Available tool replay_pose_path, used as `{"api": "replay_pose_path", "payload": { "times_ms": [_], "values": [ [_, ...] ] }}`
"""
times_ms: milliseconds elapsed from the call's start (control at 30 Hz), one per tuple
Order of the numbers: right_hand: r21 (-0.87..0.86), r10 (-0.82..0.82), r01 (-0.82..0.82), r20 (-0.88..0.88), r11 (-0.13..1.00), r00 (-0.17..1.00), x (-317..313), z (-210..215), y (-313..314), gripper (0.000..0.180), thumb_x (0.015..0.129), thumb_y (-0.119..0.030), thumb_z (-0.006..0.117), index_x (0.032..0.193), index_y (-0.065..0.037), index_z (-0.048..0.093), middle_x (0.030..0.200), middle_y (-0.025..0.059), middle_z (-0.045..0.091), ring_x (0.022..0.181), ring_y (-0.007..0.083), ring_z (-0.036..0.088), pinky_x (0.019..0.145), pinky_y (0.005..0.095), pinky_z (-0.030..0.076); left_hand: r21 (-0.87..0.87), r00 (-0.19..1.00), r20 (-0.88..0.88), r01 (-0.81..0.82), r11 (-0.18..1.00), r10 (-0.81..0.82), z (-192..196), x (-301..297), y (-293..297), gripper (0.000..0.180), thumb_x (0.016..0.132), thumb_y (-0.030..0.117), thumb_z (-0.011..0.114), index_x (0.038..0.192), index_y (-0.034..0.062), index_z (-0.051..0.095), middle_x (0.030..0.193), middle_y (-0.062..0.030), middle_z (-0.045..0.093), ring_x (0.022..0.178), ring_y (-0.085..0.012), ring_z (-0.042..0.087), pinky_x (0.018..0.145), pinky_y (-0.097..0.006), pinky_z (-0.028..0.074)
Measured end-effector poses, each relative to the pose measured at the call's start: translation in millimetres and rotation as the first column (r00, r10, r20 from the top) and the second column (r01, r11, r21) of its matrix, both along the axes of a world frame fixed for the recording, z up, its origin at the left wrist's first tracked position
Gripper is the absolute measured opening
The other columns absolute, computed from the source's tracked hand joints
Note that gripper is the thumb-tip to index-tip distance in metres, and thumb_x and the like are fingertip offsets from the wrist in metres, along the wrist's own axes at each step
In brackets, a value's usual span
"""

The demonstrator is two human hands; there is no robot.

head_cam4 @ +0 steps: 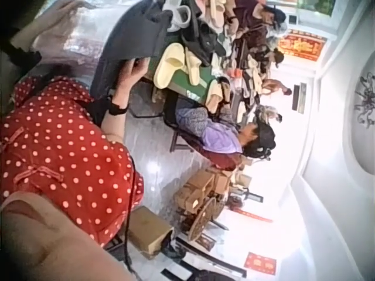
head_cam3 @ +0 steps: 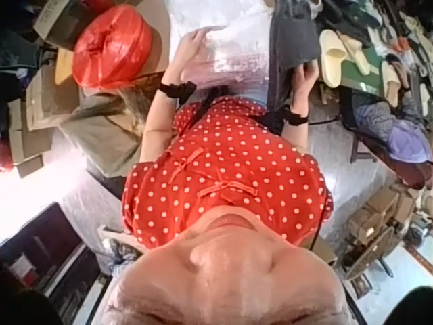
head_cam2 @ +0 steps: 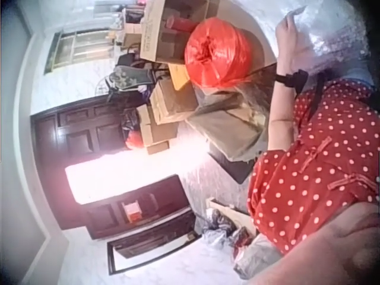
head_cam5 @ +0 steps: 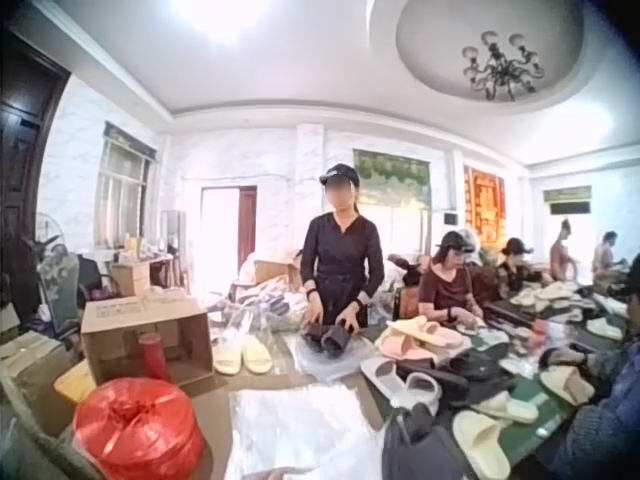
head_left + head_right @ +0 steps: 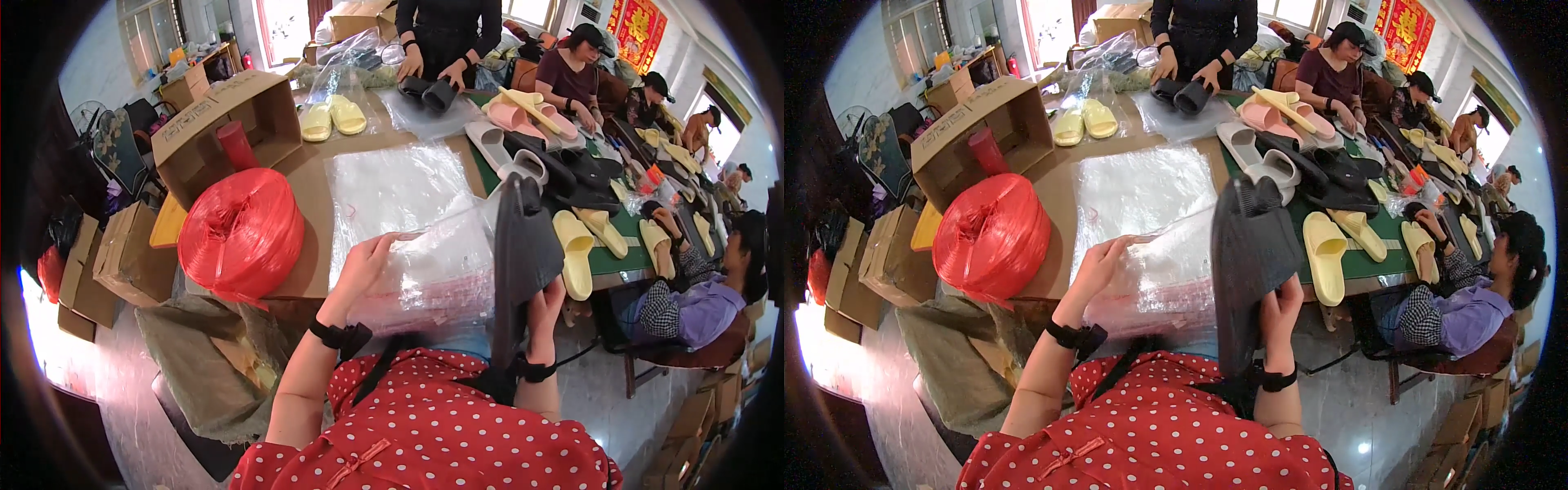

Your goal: Packing finished sandals into plastic bags at a factory station.

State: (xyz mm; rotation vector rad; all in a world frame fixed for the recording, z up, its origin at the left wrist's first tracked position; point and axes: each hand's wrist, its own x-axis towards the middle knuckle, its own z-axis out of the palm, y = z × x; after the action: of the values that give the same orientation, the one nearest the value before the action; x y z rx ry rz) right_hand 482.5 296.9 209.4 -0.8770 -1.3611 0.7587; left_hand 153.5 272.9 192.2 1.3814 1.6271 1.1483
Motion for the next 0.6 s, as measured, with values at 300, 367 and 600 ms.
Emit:
{"api": "replay_pose_path", "payload": {
  "times_ms": [300, 367, 600],
  "values": [
    [0.103, 0.248, -0.336, 0.484, 0.936, 0.839, -40.8, 10.7, -33.2, 0.015, 0.077, 0.0, 0.069, 0.089, 0.005, 0.062, 0.09, 0.0165, 0.059, 0.08, 0.0339, 0.061, 0.069, 0.0367, 0.049, 0.186, 0.998, -0.055, 0.028, 0.982, -0.018, 10.4, 3.4, 14.4, 0.036, 0.099, 0.027, 0.059, 0.124, 0.0026, 0.066, 0.102, -0.0145, 0.074, 0.087, -0.0158, 0.065, 0.081, -0.031, 0.051],
    [-0.036, 0.247, -0.277, 0.569, 0.96, 0.784, -47.4, 12.0, -32.7, 0.017, 0.081, -0.008, 0.072, 0.084, 0.004, 0.06, 0.087, 0.0177, 0.059, 0.076, 0.0375, 0.061, 0.064, 0.0401, 0.049, 0.166, 0.986, 0.088, 0.125, 0.978, -0.141, -3.4, -8.3, 22.1, 0.04, 0.101, 0.026, 0.055, 0.134, 0.0032, 0.06, 0.117, -0.0115, 0.071, 0.101, -0.0164, 0.064, 0.09, -0.03, 0.049],
    [0.18, -0.079, -0.101, 0.78, 0.979, 0.621, -45.2, -2.2, -22.1, 0.024, 0.087, -0.02, 0.07, 0.083, 0.002, 0.061, 0.088, 0.0186, 0.059, 0.081, 0.039, 0.061, 0.067, 0.0463, 0.049, 0.241, 0.96, -0.103, 0.279, 0.93, -0.261, 19.0, 0.8, 10.0, 0.046, 0.105, 0.025, 0.044, 0.146, 0.0053, 0.047, 0.141, -0.0166, 0.056, 0.129, -0.0281, 0.053, 0.109, -0.036, 0.039]
  ]
}}
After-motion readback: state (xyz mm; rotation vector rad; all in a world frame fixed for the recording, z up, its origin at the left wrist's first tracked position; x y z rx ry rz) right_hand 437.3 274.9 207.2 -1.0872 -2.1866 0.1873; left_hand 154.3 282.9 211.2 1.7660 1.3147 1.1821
